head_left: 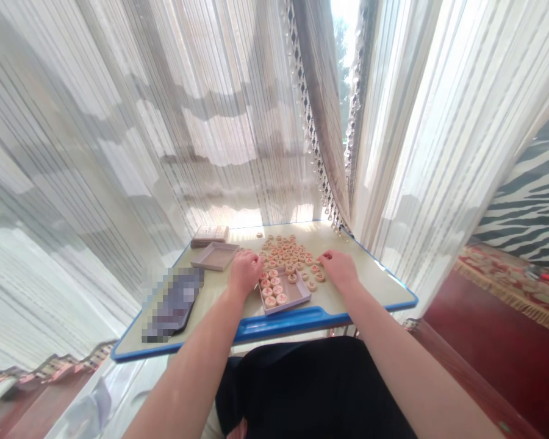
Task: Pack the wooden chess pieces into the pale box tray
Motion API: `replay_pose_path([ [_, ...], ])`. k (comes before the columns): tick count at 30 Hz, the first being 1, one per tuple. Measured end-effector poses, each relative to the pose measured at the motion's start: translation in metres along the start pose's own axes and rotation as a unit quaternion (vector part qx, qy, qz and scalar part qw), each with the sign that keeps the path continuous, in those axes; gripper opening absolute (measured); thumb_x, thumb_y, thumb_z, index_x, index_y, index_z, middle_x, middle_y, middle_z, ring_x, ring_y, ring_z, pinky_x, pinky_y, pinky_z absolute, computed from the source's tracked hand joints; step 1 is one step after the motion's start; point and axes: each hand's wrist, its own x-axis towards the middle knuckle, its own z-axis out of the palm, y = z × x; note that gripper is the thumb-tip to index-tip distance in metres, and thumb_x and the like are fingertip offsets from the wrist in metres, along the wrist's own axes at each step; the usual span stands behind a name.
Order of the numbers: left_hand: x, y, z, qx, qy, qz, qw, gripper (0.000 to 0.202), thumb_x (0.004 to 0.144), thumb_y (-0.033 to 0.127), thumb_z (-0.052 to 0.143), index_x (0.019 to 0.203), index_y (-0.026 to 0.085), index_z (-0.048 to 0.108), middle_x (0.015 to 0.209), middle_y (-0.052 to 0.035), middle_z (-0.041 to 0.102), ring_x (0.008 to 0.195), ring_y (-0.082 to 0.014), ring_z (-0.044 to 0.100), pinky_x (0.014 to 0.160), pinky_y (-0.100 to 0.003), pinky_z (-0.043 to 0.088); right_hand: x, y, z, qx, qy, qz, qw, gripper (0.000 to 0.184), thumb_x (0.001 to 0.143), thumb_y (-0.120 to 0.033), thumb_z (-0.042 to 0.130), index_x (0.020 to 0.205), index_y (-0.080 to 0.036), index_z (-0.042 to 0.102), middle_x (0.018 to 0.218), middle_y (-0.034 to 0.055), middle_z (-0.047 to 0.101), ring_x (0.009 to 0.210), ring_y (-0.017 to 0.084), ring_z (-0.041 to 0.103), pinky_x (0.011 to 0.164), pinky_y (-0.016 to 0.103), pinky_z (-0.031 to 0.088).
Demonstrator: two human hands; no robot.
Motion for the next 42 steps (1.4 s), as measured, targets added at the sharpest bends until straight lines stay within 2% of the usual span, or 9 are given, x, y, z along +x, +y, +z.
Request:
replay_pose_path([
  [5,0.0,0.0,0.001,0.01,0.0,-0.006,1.0,0.03,0.083,0.027,0.042,0.063,0.018,0.062,0.074,-0.0072,0.066,0.078,-0.0198,0.058,0.081,-0.033,0.045,0.003,-0.012,-0.004,-0.071,0.004,-0.036,0.997,0.029,0.083,-0.032,0.046,0.091,-0.022,0.072,0.092,0.0092,0.071,0.093,0.024,0.061,0.079,0.033,0.044],
  [8,-0.001,0.002,0.0,0.001,0.002,0.003,1.0,0.031,0.085,0.028,0.042,0.063,0.018,0.062,0.075,-0.0073,0.066,0.08,-0.0198,0.058,0.082,-0.033,0.044,0.013,-0.028,-0.005,-0.086,0.01,-0.109,0.99,0.032,0.084,-0.026,0.042,0.096,-0.018,0.071,0.098,0.0132,0.069,0.098,0.026,0.059,0.083,0.036,0.043],
  [15,-0.003,0.007,-0.007,-0.03,-0.035,0.014,0.999,0.036,0.09,0.031,0.038,0.064,0.018,0.06,0.071,-0.0066,0.063,0.079,-0.0198,0.057,0.079,-0.033,0.044,0.043,-0.067,0.005,-0.066,-0.139,-0.231,0.961,0.021,0.072,-0.022,0.058,0.085,-0.025,0.074,0.089,0.0048,0.072,0.079,0.019,0.063,0.069,0.027,0.047],
  [23,0.004,0.011,-0.003,-0.045,0.008,-0.001,0.999,0.031,0.089,0.03,0.037,0.073,0.018,0.06,0.08,-0.0075,0.065,0.084,-0.0212,0.056,0.083,-0.037,0.043,0.051,-0.048,0.008,0.034,-0.132,-0.333,0.933,0.017,0.076,-0.027,0.056,0.079,-0.023,0.072,0.091,0.0041,0.068,0.094,0.02,0.058,0.081,0.028,0.045],
  [26,0.016,0.005,-0.001,-0.116,0.009,-0.064,0.991,0.034,0.088,0.038,0.039,0.074,0.018,0.062,0.08,-0.0068,0.067,0.083,-0.0213,0.058,0.081,-0.036,0.044,0.047,-0.042,0.005,0.045,-0.156,-0.342,0.925,0.015,0.075,-0.031,0.059,0.076,-0.022,0.071,0.084,0.0039,0.066,0.089,0.02,0.057,0.079,0.03,0.045],
  [29,0.042,-0.012,-0.004,-0.235,0.017,-0.213,0.948,0.047,0.088,0.047,0.032,0.074,0.016,0.065,0.08,-0.0079,0.069,0.078,-0.021,0.062,0.068,-0.033,0.048,0.046,-0.041,0.005,0.037,-0.128,-0.328,0.935,0.019,0.077,-0.028,0.053,0.082,-0.022,0.071,0.086,0.0046,0.066,0.091,0.021,0.055,0.081,0.032,0.044],
  [32,0.075,-0.025,-0.006,-0.305,-0.076,-0.261,0.913,0.047,0.083,0.052,0.037,0.081,0.015,0.066,0.091,-0.009,0.07,0.079,-0.0213,0.064,0.059,-0.03,0.049,0.045,-0.043,0.008,0.001,-0.124,-0.336,0.934,0.021,0.078,-0.027,0.052,0.085,-0.021,0.071,0.09,0.0062,0.066,0.092,0.023,0.053,0.081,0.035,0.043],
  [36,0.094,-0.015,-0.001,-0.207,-0.082,-0.201,0.954,0.04,0.083,0.045,0.04,0.079,0.017,0.068,0.087,-0.0073,0.072,0.082,-0.0226,0.064,0.068,-0.033,0.05,0.042,-0.045,0.013,0.011,-0.118,-0.354,0.928,0.023,0.081,-0.029,0.051,0.088,-0.022,0.072,0.098,0.0061,0.066,0.095,0.023,0.052,0.086,0.037,0.042],
  [42,0.061,-0.001,0.022,-0.071,-0.122,-0.089,0.986,0.034,0.085,0.033,0.041,0.1,0.017,0.068,0.106,-0.0085,0.069,0.102,-0.0232,0.061,0.091,-0.033,0.046,0.041,-0.042,0.012,0.037,-0.116,-0.353,0.928,0.023,0.084,-0.026,0.049,0.087,-0.022,0.072,0.1,0.0041,0.068,0.098,0.021,0.055,0.089,0.034,0.043],
])
